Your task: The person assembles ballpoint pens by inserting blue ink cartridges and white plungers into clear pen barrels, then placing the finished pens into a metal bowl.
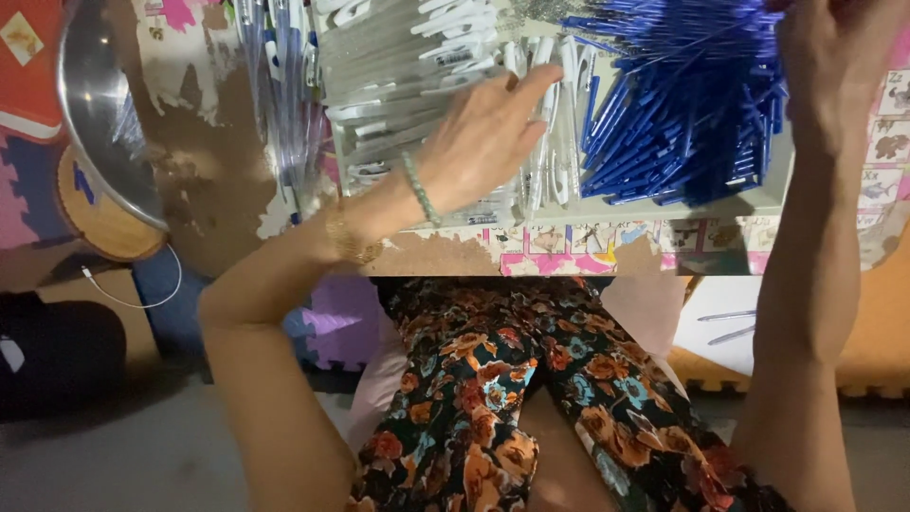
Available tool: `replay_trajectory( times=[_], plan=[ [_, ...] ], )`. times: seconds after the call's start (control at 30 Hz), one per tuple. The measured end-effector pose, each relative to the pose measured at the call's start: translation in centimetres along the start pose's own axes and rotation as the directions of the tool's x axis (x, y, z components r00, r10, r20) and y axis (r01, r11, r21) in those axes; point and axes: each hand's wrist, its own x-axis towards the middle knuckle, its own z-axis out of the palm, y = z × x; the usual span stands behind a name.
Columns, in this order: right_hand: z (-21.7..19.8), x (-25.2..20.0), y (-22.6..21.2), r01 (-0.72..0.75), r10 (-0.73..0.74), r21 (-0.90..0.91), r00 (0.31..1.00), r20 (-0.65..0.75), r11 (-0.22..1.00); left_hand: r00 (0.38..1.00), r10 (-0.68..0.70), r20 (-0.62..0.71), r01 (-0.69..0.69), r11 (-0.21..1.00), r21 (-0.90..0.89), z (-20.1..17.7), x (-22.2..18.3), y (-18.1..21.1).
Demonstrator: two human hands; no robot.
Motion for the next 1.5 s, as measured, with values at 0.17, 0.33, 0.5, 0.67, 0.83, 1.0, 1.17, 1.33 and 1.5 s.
replay_trajectory(
  times=[0.17, 0.33, 0.5, 0.67, 0.83, 1.0, 1.17, 1.33, 1.5],
  plan=[
    [2.7, -2.4, -9.4, 0.154, -0.177, 0.125, 0.964, 0.198, 0.980, 0.999, 0.018, 0.034, -0.024, 0.982, 0.189, 0.9, 0.1, -0.3],
    [6.3, -4.0, -14.0, 0.129, -0.139, 0.051, 0.919, 0.368, 0.990, 0.987, -0.089, -0.133, 0.145, 0.851, 0.505, -7.5, -4.3, -2.5],
    [7.4, -3.9, -15.0, 0.176, -0.175, 0.040, 0.881, 0.440, 0.984, 0.736, 0.249, -0.629, 0.114, 0.871, 0.479, -11.6, -13.1, -17.7],
    [7.3, -3.7, -15.7, 0.095, -0.127, 0.096, 0.891, 0.435, 0.991, 0.801, -0.218, -0.558, 0.399, 0.888, 0.227, -8.6, -14.3, -24.0],
    [7.0, -4.2, -15.3, -0.012, -0.044, 0.121, 0.893, 0.448, 0.993, 0.792, -0.357, -0.496, 0.475, 0.870, 0.133, -8.8, -12.8, -22.4],
    [6.0, -4.5, -15.5, -0.095, 0.019, 0.158, 0.903, 0.429, 0.983, 0.804, -0.406, -0.434, 0.458, 0.889, 0.019, -9.8, -13.9, -24.7],
    [4.8, -4.7, -17.1, -0.184, 0.086, 0.221, 0.916, 0.391, 0.958, 0.850, -0.226, -0.476, 0.373, 0.896, 0.241, -10.3, -17.7, -27.4],
    [4.8, -4.9, -16.6, -0.177, 0.066, 0.255, 0.918, 0.392, 0.951, 0.835, -0.317, -0.451, 0.438, 0.877, 0.196, -9.9, -18.1, -22.1],
    [5.1, -5.2, -16.2, -0.183, 0.062, 0.296, 0.924, 0.377, 0.938, 0.742, -0.068, -0.667, 0.465, 0.768, 0.439, -7.4, -19.3, -22.6]
  ],
)
